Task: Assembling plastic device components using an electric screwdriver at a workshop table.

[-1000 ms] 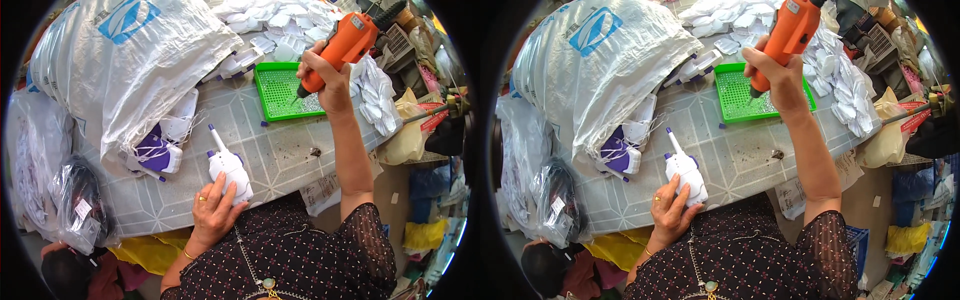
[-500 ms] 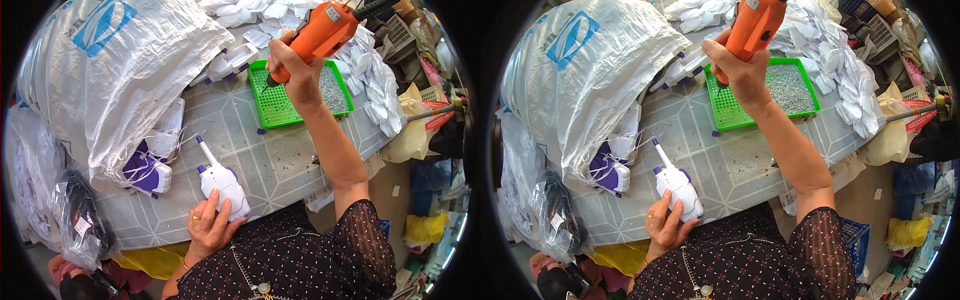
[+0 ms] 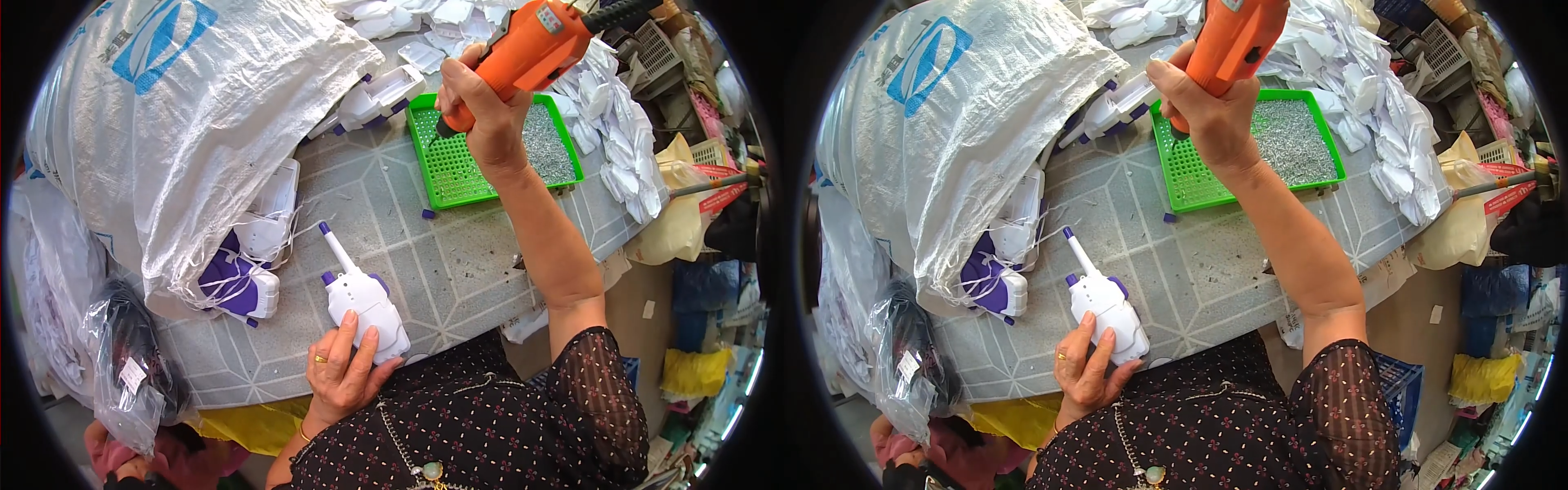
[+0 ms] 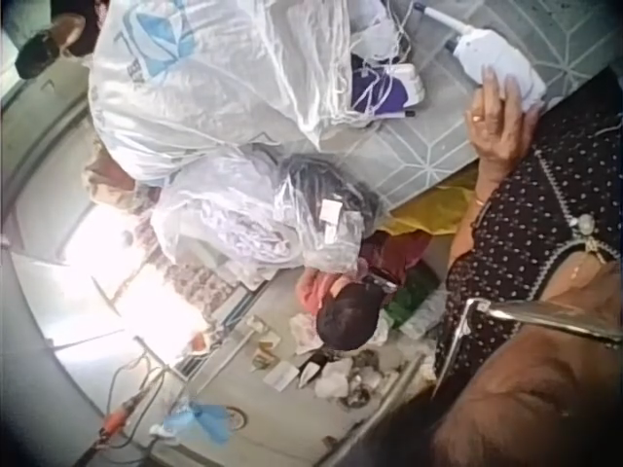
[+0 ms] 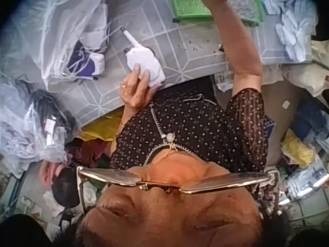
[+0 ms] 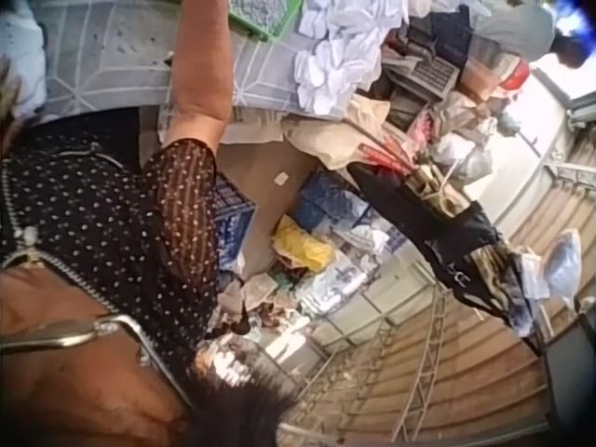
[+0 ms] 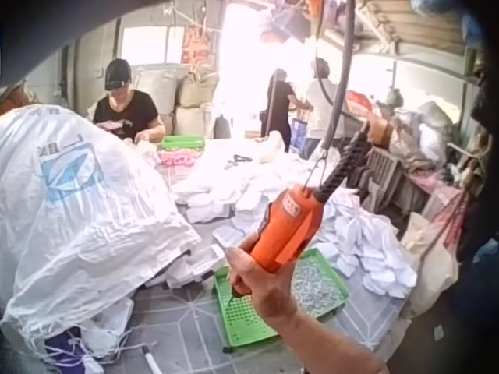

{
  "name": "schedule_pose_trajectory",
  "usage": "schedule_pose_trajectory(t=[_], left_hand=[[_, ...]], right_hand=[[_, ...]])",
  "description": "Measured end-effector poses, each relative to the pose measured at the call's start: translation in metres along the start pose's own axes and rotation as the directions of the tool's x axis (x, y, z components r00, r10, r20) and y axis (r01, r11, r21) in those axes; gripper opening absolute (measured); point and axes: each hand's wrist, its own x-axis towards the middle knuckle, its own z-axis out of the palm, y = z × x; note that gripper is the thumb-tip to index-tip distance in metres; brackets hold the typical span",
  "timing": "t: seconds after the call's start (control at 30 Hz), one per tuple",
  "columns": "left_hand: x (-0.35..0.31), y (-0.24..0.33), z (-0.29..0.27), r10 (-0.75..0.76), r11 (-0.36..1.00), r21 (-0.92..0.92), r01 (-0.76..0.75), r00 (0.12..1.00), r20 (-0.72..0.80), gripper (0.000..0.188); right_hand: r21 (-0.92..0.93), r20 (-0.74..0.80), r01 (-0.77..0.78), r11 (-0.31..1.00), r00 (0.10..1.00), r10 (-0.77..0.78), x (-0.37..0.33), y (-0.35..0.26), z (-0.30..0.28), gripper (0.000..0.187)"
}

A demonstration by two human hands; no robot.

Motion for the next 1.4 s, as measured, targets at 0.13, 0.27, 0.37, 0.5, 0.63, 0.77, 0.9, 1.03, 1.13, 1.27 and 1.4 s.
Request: schedule_pose_trajectory(t=[0.13, 0.27, 0.37, 0.5, 0.63, 0.77, 0.9, 1.03, 1.13, 1.27, 1.4], left_hand=[[-0.003, 0.001, 0.0, -0.001, 1.0, -0.001, 0.001, 1.0, -0.003, 0.06], [-0.004, 0.006, -0.001, -0.025, 1.0, -0.017, 0.025, 1.0, -0.004, 0.057], [-0.004, 0.005, -0.001, -0.057, 0.998, -0.036, 0.057, 0.998, 0.003, 0.056], [-0.005, 0.006, -0.003, -0.112, 0.989, -0.096, 0.113, 0.994, 0.022, 0.055], [-0.003, 0.0, -0.002, -0.12, 0.981, -0.156, 0.119, 0.993, 0.007, 0.061], [-0.003, -0.006, 0.001, -0.111, 0.98, -0.171, 0.106, 0.994, -0.018, 0.062], [-0.004, -0.005, 0.002, -0.101, 0.978, -0.189, 0.093, 0.994, -0.037, 0.061], [-0.011, -0.006, 0.002, -0.117, 0.977, -0.186, 0.106, 0.992, -0.048, 0.061], [-0.01, -0.004, 0.002, -0.106, 0.976, -0.195, 0.094, 0.993, -0.052, 0.061], [-0.009, -0.004, 0.002, -0.105, 0.976, -0.197, 0.094, 0.993, -0.048, 0.061], [-0.01, -0.005, 0.004, -0.1, 0.98, -0.175, 0.09, 0.994, -0.047, 0.062]], right_hand=[[-0.023, 0.026, -0.001, 1.0, 1.0, 0.001, -0.003, -0.001, -0.001, 0.012], [0.039, 0.022, -0.011, 0.999, 1.0, 0.011, -0.005, -0.005, -0.005, 0.01], [0.109, 0.035, -0.043, 0.993, 0.999, 0.04, -0.013, -0.021, -0.01, 0.013], [0.265, 0.216, -0.115, 0.957, 0.975, 0.057, -0.041, -0.058, -0.003, 0.015], [0.445, 0.5, -0.292, 0.847, 0.866, 0.036, -0.085, -0.085, 0.003, 0.016], [0.282, 0.483, -0.446, 0.85, 0.831, 0.276, -0.138, -0.116, 0.035, 0.036], [0.241, 0.47, -0.519, 0.82, 0.801, 0.369, -0.157, -0.126, 0.039, 0.04], [0.276, 0.496, -0.534, 0.799, 0.791, 0.358, -0.166, -0.116, 0.047, 0.041], [0.26, 0.458, -0.519, 0.814, 0.808, 0.369, -0.169, -0.118, 0.049, 0.041], [0.244, 0.437, -0.504, 0.828, 0.82, 0.37, -0.172, -0.115, 0.051, 0.04], [0.157, 0.44, -0.441, 0.884, 0.832, 0.337, -0.171, -0.111, 0.051, 0.039]])
